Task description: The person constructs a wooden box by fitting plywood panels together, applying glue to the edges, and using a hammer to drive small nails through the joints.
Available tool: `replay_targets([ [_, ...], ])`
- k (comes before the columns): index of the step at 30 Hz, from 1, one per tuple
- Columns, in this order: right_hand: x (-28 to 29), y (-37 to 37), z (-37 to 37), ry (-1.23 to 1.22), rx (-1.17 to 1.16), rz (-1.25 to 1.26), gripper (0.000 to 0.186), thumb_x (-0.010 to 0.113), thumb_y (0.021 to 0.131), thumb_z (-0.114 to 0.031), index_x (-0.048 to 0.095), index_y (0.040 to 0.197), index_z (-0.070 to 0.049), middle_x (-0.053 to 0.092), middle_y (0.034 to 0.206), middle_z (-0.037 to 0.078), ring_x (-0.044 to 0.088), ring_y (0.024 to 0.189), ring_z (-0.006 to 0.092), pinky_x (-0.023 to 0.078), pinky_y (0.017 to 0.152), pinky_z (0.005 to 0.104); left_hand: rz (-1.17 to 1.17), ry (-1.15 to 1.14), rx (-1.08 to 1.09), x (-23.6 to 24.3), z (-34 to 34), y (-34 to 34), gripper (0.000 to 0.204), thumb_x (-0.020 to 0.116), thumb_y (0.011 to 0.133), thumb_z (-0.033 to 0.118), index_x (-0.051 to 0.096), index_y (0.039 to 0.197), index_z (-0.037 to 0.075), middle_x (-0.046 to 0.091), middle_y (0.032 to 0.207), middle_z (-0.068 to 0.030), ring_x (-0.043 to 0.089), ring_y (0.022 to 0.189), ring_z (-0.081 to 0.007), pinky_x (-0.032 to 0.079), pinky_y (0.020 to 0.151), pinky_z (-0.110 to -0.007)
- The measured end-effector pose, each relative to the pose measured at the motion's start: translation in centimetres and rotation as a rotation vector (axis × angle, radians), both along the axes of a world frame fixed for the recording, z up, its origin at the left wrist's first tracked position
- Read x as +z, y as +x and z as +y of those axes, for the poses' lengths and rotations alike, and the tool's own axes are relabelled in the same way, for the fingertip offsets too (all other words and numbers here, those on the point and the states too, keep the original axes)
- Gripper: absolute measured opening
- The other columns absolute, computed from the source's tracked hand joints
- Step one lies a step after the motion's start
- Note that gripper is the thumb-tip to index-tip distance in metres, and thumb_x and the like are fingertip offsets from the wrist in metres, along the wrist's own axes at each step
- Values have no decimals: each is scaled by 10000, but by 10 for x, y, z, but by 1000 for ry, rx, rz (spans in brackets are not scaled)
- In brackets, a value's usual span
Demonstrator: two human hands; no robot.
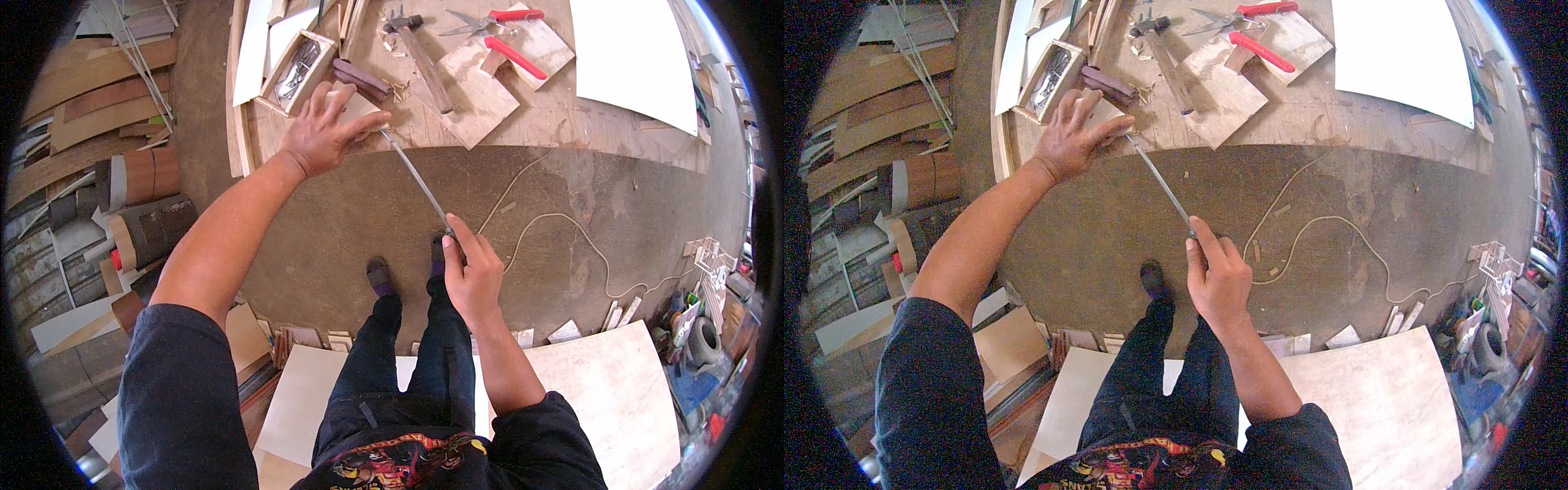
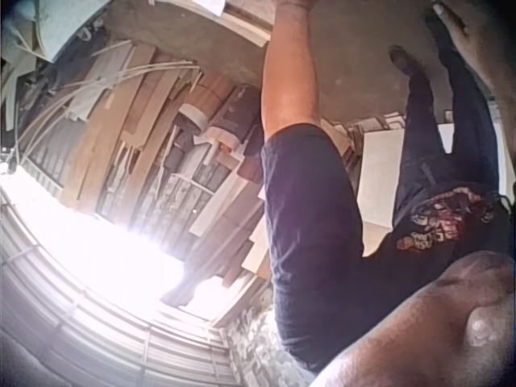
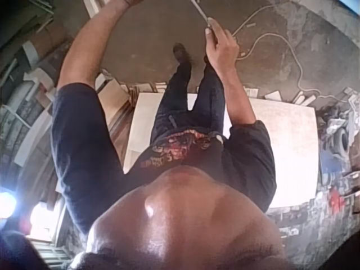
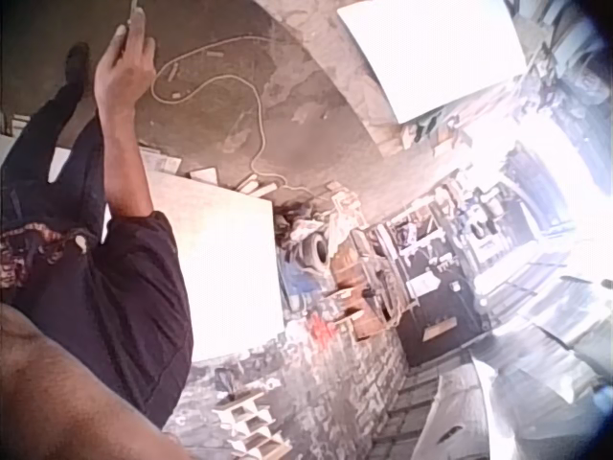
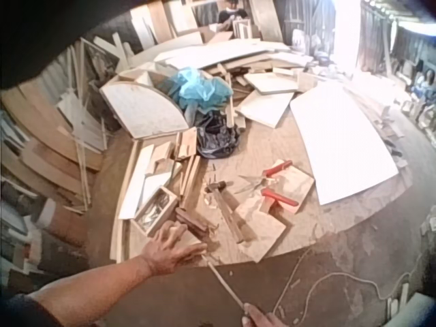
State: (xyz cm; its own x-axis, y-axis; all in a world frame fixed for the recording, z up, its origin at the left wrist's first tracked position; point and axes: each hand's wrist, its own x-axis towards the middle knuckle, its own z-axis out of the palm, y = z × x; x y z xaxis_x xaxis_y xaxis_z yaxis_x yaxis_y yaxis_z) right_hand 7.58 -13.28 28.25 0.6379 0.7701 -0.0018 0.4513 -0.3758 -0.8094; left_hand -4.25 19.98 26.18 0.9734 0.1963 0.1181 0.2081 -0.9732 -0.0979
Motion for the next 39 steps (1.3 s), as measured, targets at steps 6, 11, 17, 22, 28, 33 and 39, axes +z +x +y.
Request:
replay_targets([
  [6, 0, -2, 0, -19, -3, -5, 363, 728, 975, -154, 707, 1338, -157, 617, 763, 118, 644, 608, 296, 507, 539, 428, 65, 24, 25, -3, 3, -1, 532, 636, 996, 482, 451, 1485, 577, 420, 1510, -138, 414, 1381, -454, 515, 1093, -527],
  [11, 3, -3, 0, -52, -4, 3, 360, 731, 985, -113, 716, 1344, -132, 667, 793, 124, 643, 619, 220, 512, 582, 368, 104, 25, 45, -4, 3, -3, 508, 573, 1036, 536, 392, 1500, 632, 404, 1536, -134, 405, 1412, -462, 545, 1083, -529],
  [17, 0, -5, -1, -25, -8, -1, 373, 727, 976, -165, 704, 1349, -167, 631, 792, 120, 650, 616, 294, 511, 536, 429, 112, 15, 56, -4, 3, -3, 518, 571, 1030, 550, 380, 1503, 639, 392, 1545, -136, 403, 1417, -458, 559, 1069, -521],
  [22, 1, -6, -1, -39, -12, -8, 363, 734, 976, -123, 717, 1338, -145, 657, 790, 118, 650, 616, 243, 518, 564, 385, 105, 37, 37, -5, 4, -3, 543, 574, 1027, 551, 360, 1518, 635, 381, 1554, -135, 401, 1415, -459, 559, 1068, -527],
  [28, 0, -5, -1, -18, -15, -3, 379, 733, 971, -158, 704, 1348, -176, 599, 754, 104, 623, 596, 291, 493, 531, 433, 92, 28, 35, -5, 4, -3, 541, 566, 1033, 549, 361, 1528, 622, 377, 1562, -132, 399, 1411, -467, 537, 1091, -535],
  [33, 1, -4, 0, -9, -19, -9, 372, 733, 969, -155, 707, 1339, -176, 594, 748, 100, 619, 596, 289, 492, 531, 429, 109, 26, 40, -4, 3, -3, 540, 568, 1035, 534, 366, 1529, 618, 389, 1558, -137, 402, 1408, -470, 531, 1093, -532],
  [39, 2, -3, 1, -8, -20, -5, 364, 734, 968, -154, 711, 1331, -168, 597, 748, 101, 619, 597, 287, 493, 535, 423, 35, 16, 9, -1, 1, -1, 566, 714, 946, 407, 541, 1475, 504, 467, 1476, -150, 422, 1341, -464, 486, 1097, -534],
])
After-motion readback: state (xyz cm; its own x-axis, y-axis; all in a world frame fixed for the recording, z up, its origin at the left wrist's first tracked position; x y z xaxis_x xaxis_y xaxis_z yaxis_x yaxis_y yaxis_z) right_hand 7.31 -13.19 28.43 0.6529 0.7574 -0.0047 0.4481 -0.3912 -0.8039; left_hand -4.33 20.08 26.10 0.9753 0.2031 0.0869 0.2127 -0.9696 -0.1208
